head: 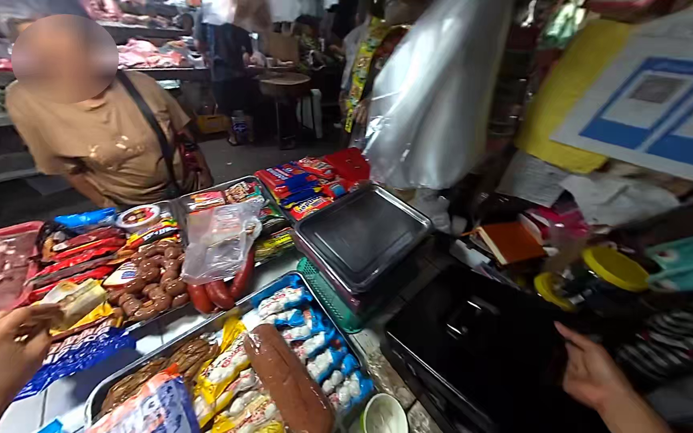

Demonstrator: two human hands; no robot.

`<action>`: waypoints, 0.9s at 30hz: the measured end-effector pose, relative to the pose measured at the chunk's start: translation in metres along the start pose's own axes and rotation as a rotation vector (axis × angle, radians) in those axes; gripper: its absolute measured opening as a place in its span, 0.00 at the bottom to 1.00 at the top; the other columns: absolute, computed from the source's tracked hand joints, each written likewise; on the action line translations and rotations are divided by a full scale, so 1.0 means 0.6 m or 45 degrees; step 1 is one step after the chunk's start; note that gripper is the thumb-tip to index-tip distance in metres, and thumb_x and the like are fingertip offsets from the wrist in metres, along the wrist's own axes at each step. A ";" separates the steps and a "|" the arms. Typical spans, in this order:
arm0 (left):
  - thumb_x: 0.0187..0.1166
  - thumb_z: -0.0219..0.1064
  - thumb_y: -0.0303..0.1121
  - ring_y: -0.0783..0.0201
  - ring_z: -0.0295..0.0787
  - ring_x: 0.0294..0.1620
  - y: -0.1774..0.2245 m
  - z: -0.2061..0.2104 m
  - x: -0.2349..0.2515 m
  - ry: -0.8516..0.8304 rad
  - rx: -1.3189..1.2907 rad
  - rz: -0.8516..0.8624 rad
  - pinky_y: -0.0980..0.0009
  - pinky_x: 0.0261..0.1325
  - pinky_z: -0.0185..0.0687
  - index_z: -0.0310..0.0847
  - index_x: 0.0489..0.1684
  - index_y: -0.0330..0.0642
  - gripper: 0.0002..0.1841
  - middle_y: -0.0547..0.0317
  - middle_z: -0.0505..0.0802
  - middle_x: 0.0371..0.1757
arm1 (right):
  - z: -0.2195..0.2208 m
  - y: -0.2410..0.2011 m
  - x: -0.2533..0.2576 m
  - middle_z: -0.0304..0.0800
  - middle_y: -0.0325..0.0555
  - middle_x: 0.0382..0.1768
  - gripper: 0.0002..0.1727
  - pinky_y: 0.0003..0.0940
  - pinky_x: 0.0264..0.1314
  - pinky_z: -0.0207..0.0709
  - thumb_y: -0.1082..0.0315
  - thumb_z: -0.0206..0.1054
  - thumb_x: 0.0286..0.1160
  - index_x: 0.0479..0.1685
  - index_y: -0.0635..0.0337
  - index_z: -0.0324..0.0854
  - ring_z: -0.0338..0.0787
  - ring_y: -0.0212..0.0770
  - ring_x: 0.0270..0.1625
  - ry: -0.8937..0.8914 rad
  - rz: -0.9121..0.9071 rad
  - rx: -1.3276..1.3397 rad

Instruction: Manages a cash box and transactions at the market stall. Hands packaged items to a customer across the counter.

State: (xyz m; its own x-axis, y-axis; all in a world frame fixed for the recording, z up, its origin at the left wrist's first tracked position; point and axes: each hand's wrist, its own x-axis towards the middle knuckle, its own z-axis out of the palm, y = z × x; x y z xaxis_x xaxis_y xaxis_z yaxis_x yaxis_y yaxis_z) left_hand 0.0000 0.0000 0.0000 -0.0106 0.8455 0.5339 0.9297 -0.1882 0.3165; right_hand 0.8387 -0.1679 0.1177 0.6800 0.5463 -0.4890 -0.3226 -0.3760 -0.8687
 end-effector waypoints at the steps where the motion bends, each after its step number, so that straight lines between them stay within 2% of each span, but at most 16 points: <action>1: 0.74 0.62 0.30 0.42 0.91 0.49 0.051 -0.030 -0.005 -0.014 -0.062 0.037 0.49 0.57 0.83 0.85 0.53 0.28 0.15 0.33 0.92 0.50 | 0.011 -0.030 -0.006 0.79 0.50 0.68 0.29 0.47 0.63 0.77 0.50 0.47 0.92 0.83 0.58 0.62 0.83 0.41 0.63 -0.074 -0.053 -0.004; 2: 0.72 0.64 0.24 0.41 0.91 0.46 0.136 -0.067 -0.009 -0.050 -0.190 -0.033 0.49 0.53 0.85 0.80 0.56 0.20 0.17 0.26 0.90 0.51 | 0.023 -0.055 0.000 0.83 0.45 0.57 0.24 0.41 0.54 0.82 0.52 0.48 0.91 0.77 0.55 0.67 0.86 0.37 0.54 -0.140 -0.100 0.012; 4: 0.69 0.66 0.22 0.47 0.89 0.45 0.265 -0.121 -0.023 -0.129 -0.302 -0.115 0.56 0.51 0.86 0.71 0.64 0.16 0.24 0.24 0.87 0.53 | 0.063 -0.100 0.013 0.86 0.38 0.38 0.13 0.30 0.37 0.85 0.57 0.51 0.90 0.59 0.53 0.74 0.88 0.32 0.36 -0.283 -0.157 0.094; 5: 0.71 0.69 0.26 0.49 0.89 0.49 0.311 -0.136 -0.036 -0.150 -0.323 -0.098 0.58 0.54 0.86 0.70 0.67 0.17 0.27 0.24 0.87 0.55 | 0.086 -0.119 0.026 0.85 0.38 0.36 0.11 0.29 0.37 0.86 0.60 0.52 0.90 0.56 0.54 0.74 0.88 0.32 0.34 -0.383 -0.164 0.144; 7: 0.74 0.72 0.36 0.49 0.91 0.57 0.394 -0.158 -0.066 -0.202 -0.327 -0.004 0.57 0.61 0.87 0.68 0.70 0.19 0.31 0.27 0.87 0.59 | 0.132 -0.140 0.058 0.84 0.42 0.40 0.11 0.32 0.41 0.87 0.64 0.59 0.85 0.60 0.56 0.74 0.88 0.35 0.37 -0.548 -0.146 0.241; 10: 0.75 0.69 0.37 0.52 0.90 0.54 0.514 -0.173 -0.120 -0.328 -0.396 0.073 0.58 0.60 0.87 0.72 0.67 0.24 0.27 0.33 0.88 0.57 | 0.199 -0.163 0.084 0.79 0.36 0.32 0.11 0.31 0.38 0.89 0.62 0.64 0.82 0.55 0.53 0.73 0.85 0.33 0.29 -0.743 -0.122 0.223; 12: 0.76 0.69 0.37 0.60 0.87 0.52 0.602 -0.176 -0.164 -0.446 -0.502 0.074 0.64 0.53 0.86 0.67 0.76 0.29 0.31 0.38 0.86 0.60 | 0.234 -0.173 0.089 0.78 0.36 0.29 0.11 0.32 0.34 0.89 0.60 0.66 0.82 0.53 0.53 0.73 0.84 0.33 0.26 -0.799 -0.063 0.206; 14: 0.76 0.73 0.35 0.70 0.89 0.48 0.711 -0.168 -0.200 -0.501 -0.699 -0.063 0.71 0.45 0.90 0.55 0.86 0.35 0.39 0.48 0.84 0.66 | 0.259 -0.181 0.096 0.79 0.38 0.29 0.11 0.31 0.31 0.88 0.59 0.65 0.83 0.52 0.53 0.72 0.84 0.34 0.24 -0.832 0.001 0.170; 15: 0.77 0.71 0.31 0.74 0.90 0.48 0.765 -0.161 -0.214 -0.520 -0.816 -0.111 0.72 0.45 0.92 0.54 0.85 0.38 0.37 0.53 0.83 0.70 | 0.268 -0.184 0.099 0.80 0.39 0.31 0.12 0.31 0.30 0.88 0.59 0.65 0.84 0.55 0.54 0.72 0.85 0.34 0.24 -0.853 0.019 0.156; 16: 0.78 0.69 0.29 0.73 0.91 0.49 0.807 -0.148 -0.226 -0.530 -0.874 -0.113 0.72 0.46 0.92 0.59 0.79 0.33 0.31 0.51 0.84 0.70 | 0.274 -0.185 0.102 0.80 0.41 0.35 0.16 0.30 0.31 0.87 0.59 0.65 0.84 0.62 0.55 0.71 0.85 0.34 0.26 -0.878 0.032 0.147; 17: 0.78 0.66 0.29 0.74 0.91 0.46 0.835 -0.129 -0.239 -0.514 -0.859 -0.072 0.74 0.46 0.92 0.70 0.71 0.30 0.23 0.49 0.87 0.64 | 0.280 -0.185 0.104 0.81 0.41 0.37 0.17 0.29 0.31 0.87 0.59 0.65 0.83 0.64 0.55 0.71 0.85 0.34 0.27 -0.895 0.043 0.144; 18: 0.79 0.65 0.30 0.76 0.89 0.43 0.853 -0.105 -0.250 -0.482 -0.823 -0.011 0.78 0.45 0.89 0.81 0.58 0.32 0.15 0.51 0.90 0.56 | 0.286 -0.183 0.108 0.81 0.40 0.37 0.16 0.28 0.31 0.86 0.60 0.65 0.83 0.63 0.54 0.71 0.85 0.33 0.26 -0.916 0.055 0.148; 20: 0.73 0.66 0.32 0.82 0.88 0.42 0.883 -0.061 -0.269 -0.425 -0.810 -0.005 0.85 0.45 0.86 0.92 0.42 0.42 0.09 0.61 0.93 0.45 | 0.294 -0.182 0.118 0.82 0.39 0.34 0.12 0.27 0.31 0.86 0.60 0.64 0.84 0.57 0.53 0.72 0.85 0.33 0.26 -0.977 0.067 0.143; 22: 0.66 0.72 0.31 0.82 0.89 0.42 0.914 -0.030 -0.284 -0.408 -0.907 -0.134 0.85 0.44 0.89 0.92 0.40 0.45 0.08 0.66 0.93 0.44 | 0.295 -0.180 0.128 0.84 0.38 0.35 0.11 0.27 0.33 0.87 0.60 0.63 0.85 0.57 0.53 0.73 0.86 0.32 0.27 -1.048 0.065 0.126; 24: 0.57 0.76 0.32 0.84 0.85 0.37 0.942 -0.008 -0.296 -0.402 -0.959 -0.248 0.86 0.35 0.83 0.86 0.42 0.45 0.14 0.68 0.91 0.45 | 0.285 -0.171 0.140 0.89 0.39 0.40 0.16 0.27 0.35 0.87 0.57 0.60 0.88 0.65 0.53 0.72 0.89 0.32 0.31 -1.152 -0.003 0.041; 27: 0.56 0.79 0.32 0.83 0.86 0.34 0.974 0.020 -0.312 -0.340 -1.033 -0.323 0.83 0.32 0.85 0.82 0.50 0.40 0.21 0.65 0.90 0.48 | 0.240 -0.118 0.158 0.89 0.46 0.45 0.21 0.35 0.36 0.88 0.58 0.55 0.91 0.71 0.62 0.69 0.90 0.38 0.34 -1.257 -0.343 -0.383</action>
State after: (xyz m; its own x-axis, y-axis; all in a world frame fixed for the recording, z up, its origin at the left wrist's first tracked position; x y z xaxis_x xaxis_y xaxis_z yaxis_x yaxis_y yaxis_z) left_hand 0.5495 -0.2623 0.0756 -0.0002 0.9790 0.2038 0.3634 -0.1898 0.9121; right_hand 0.8313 0.0184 0.1215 -0.1734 0.9529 -0.2487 0.0267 -0.2479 -0.9684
